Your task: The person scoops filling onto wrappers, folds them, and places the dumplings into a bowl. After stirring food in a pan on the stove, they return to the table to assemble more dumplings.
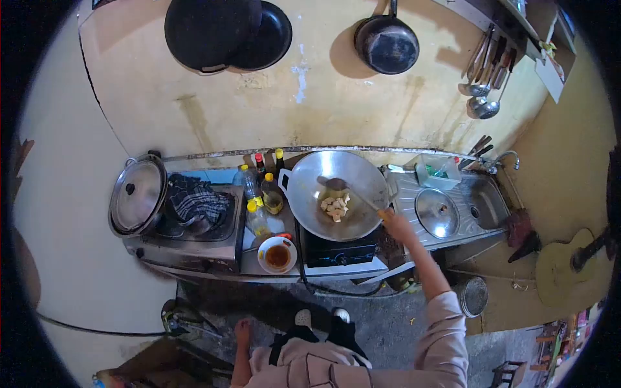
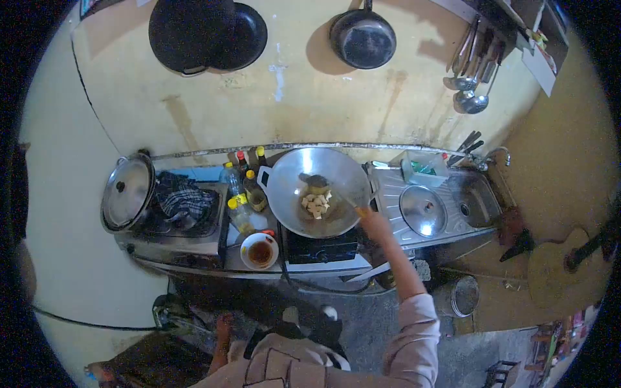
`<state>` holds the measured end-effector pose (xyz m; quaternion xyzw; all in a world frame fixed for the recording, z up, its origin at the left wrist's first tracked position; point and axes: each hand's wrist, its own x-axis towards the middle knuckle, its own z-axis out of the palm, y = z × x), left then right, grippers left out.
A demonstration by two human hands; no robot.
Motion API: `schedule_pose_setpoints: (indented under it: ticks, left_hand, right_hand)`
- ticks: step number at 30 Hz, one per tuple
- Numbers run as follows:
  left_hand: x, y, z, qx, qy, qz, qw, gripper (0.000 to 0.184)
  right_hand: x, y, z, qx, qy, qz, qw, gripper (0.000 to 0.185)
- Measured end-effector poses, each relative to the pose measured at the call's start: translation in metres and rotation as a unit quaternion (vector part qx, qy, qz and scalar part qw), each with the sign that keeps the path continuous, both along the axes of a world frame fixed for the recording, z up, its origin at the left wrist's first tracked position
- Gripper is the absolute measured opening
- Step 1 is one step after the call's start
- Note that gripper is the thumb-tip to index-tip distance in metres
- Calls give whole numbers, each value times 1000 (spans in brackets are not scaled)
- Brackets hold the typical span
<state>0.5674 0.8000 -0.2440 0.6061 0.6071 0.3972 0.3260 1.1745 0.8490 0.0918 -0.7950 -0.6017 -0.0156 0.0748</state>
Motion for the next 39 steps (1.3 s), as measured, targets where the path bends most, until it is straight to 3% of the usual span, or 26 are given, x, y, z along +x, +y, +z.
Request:
schedule_pose_setpoints:
  ticks: [2,3,5,8,10,13,16,19,23,25,26,27,29,31,32,34,35,36,38,39]
  left_hand:
    - [14,0,17,-120,-135,18,983,15]
    - [22,0,26,-176,-203,27,963,15]
    - [36,-17,58,-215,-80,18,973,14]
    - [29,-57,37,-226,80,-3,971,15]
    - [21,-84,14,-259,148,-6,954,15]
    - [16,-112,-2,-305,204,-13,930,15]
    - [11,-115,-15,-311,215,-24,925,16]
    - [7,-99,-25,-294,203,-40,933,16]
    - [7,-65,-31,-245,131,-60,959,17]
    - [9,-49,-30,-206,24,-52,977,18]
    - [12,-41,-30,-200,-51,-47,977,18]
    - [14,-35,-28,-213,-131,-37,968,18]
    - [13,-15,-29,-357,-285,6,889,18]
    - [12,-4,-27,-393,-250,-15,885,20]
    - [11,-7,-22,-359,-138,-55,922,21]
    - [5,-20,-19,-274,91,-130,949,24]
    - [3,-27,-21,-226,204,-163,939,26]
    - [2,-32,-21,-175,314,-193,913,27]
    - [1,-48,-29,-248,298,-84,918,27]
    - [-1,-54,-27,-259,289,-84,918,27]
  right_hand:
    - [48,3,-23,78,54,72,993,31]
    - [51,3,-16,5,159,6,987,31]
    - [48,-5,16,-143,356,-128,915,31]
    - [17,-16,40,-148,486,-184,841,25]
    - [3,-19,26,-130,669,-219,699,15]
    - [-9,-19,10,-164,816,-159,531,14]
    - [-36,-22,21,-145,744,-160,632,17]
    - [-64,-35,53,-135,568,-157,797,20]
    - [-71,-62,56,-77,465,-92,877,30]
    - [-64,-68,41,22,318,-26,947,29]
    - [-58,-69,32,72,239,8,968,29]
    - [-52,-65,30,58,238,-21,969,29]
    - [-35,-47,30,31,236,-79,968,28]
    - [-6,-31,7,3,190,-106,976,28]
    - [2,-23,1,-12,167,-119,979,28]
    - [0,-15,16,-59,371,-188,908,27]
    - [-2,-11,21,-83,466,-218,853,27]
    - [0,-10,11,-100,597,-222,764,25]
    - [7,-9,-16,-128,809,-217,531,22]
    - [5,-5,-17,-138,830,-221,493,20]
